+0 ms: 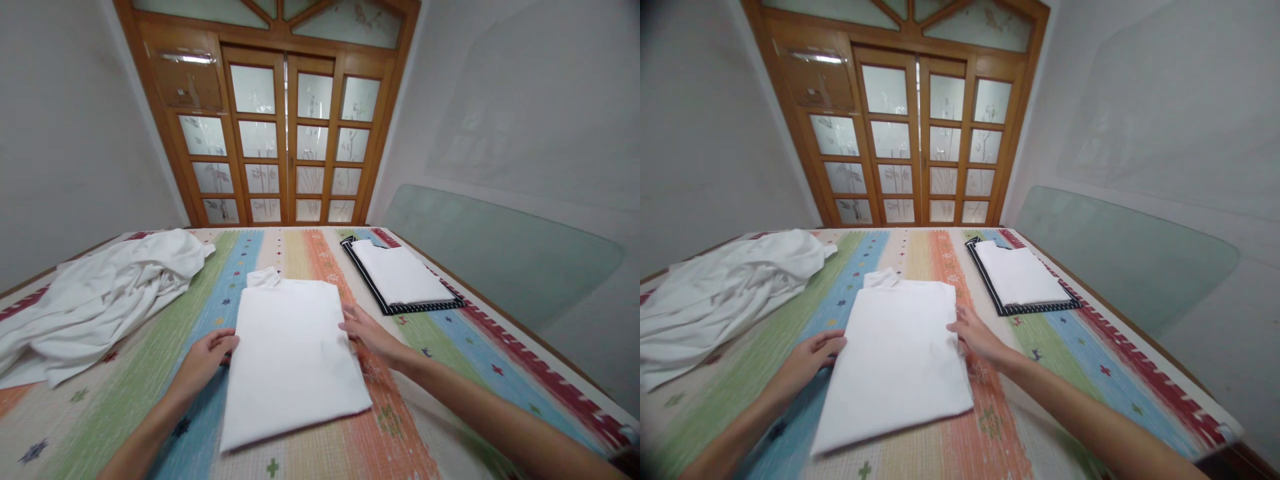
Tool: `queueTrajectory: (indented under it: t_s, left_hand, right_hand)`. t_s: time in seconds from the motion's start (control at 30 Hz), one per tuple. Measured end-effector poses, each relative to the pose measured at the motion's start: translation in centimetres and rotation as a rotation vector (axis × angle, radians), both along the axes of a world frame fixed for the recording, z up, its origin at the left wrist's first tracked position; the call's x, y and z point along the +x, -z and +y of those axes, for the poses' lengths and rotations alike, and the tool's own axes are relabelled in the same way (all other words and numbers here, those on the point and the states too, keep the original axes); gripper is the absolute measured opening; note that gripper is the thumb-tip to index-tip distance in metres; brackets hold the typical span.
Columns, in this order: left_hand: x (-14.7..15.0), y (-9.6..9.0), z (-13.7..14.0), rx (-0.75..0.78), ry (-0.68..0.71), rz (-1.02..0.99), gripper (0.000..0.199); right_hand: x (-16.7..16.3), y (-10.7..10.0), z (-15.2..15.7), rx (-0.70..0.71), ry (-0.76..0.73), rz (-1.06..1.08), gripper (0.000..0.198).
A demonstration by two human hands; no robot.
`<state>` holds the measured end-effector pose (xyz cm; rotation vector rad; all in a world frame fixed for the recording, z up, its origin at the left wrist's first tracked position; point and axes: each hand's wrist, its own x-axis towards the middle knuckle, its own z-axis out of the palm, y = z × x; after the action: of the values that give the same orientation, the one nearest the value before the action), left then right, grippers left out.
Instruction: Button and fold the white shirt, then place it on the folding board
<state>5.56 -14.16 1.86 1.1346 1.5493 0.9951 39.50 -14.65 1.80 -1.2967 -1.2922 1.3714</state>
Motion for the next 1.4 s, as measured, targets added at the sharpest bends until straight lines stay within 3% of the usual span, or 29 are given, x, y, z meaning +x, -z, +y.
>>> queueTrajectory:
  t_s: [0.1,0.3,0.53,0.7,0.9,1.03,1.23,1.4]
  left_hand:
    - [-0.3,-0.2,0.2,-0.081,0.055,-0.094,0.046]
    - [-0.3,-0.3,0.5,-0.196,0.272,-0.301,0.041]
    - [1.6,0.7,1.4,-0.194,0.203,-0.388,0.037]
    - [3.0,0.2,0.9,-0.195,0.164,-0.412,0.045]
    - [4.6,-0.2,-0.2,-0.11,0.155,-0.493,0.067]
    - [5.6,-0.6,0.0,-0.038,0.14,-0.507,0.076]
    - [8.3,-2.6,1.7,0.055,0.187,-0.548,0.08]
    - [12.9,-4.8,4.3,0.101,0.262,-0.606,0.078]
  right_hand:
    - [-0.1,-0.8,-0.4,-0.196,0.064,0.192,0.031]
    - [-0.8,-0.7,-0.4,-0.368,0.024,0.269,0.012]
    - [-2.2,-1.2,0.2,-0.48,0.004,0.288,0.019]
    - [-1.6,-0.6,1.3,-0.556,-0.024,0.344,0.021]
    - [-0.8,0.7,1.9,-0.398,-0.116,0.307,0.032]
    - [0.0,0.1,2.3,-0.265,-0.128,0.291,0.04]
    - [3.3,-3.6,2.8,-0.173,-0.048,0.25,0.052]
    - [7.6,-7.3,3.2,-0.102,0.001,0.212,0.056]
